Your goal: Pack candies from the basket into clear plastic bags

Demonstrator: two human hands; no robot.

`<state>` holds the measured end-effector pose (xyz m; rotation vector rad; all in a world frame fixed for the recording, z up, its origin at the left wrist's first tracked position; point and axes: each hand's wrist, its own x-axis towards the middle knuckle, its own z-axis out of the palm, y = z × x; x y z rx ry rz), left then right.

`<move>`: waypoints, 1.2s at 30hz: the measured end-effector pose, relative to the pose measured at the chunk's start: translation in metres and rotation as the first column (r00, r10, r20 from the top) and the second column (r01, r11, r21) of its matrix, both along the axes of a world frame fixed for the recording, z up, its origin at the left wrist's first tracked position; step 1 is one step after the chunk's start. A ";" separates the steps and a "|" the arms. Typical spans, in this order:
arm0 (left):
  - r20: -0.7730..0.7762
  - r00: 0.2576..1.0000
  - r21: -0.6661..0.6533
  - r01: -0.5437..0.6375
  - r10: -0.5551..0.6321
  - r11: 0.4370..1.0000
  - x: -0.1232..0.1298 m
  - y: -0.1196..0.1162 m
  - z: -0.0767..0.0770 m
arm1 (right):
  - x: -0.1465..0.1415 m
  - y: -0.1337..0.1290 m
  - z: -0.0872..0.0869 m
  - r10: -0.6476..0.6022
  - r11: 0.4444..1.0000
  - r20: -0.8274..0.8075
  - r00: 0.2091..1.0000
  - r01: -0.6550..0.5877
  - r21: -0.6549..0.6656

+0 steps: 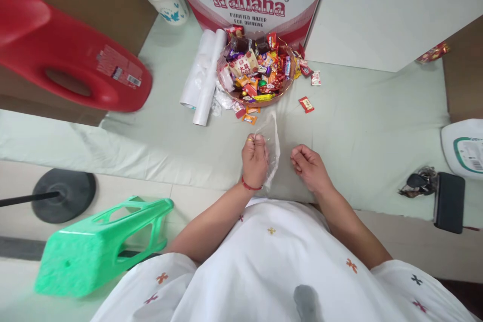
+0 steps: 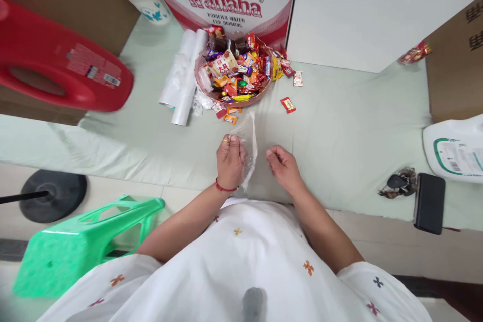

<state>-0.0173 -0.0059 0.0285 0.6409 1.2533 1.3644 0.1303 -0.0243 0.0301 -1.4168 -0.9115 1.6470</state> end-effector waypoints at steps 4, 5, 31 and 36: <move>0.051 0.998 0.000 -0.029 0.029 1.000 0.000 0.004 0.001 | 0.003 0.000 0.004 0.000 0.998 -0.006 1.000 -0.001 -0.058; 0.064 0.998 0.002 -0.022 0.022 1.000 0.002 0.004 0.002 | 0.001 0.000 0.005 0.028 0.998 0.007 1.000 -0.027 -0.049; -0.026 0.998 -0.011 0.056 -0.056 0.998 0.002 0.003 -0.009 | 0.004 0.004 0.002 0.122 0.992 0.057 0.991 -0.124 0.031; -0.032 0.997 -0.024 0.071 -0.072 0.997 0.005 0.001 -0.008 | 0.005 0.004 0.002 0.095 0.991 -0.099 0.991 -0.104 -0.086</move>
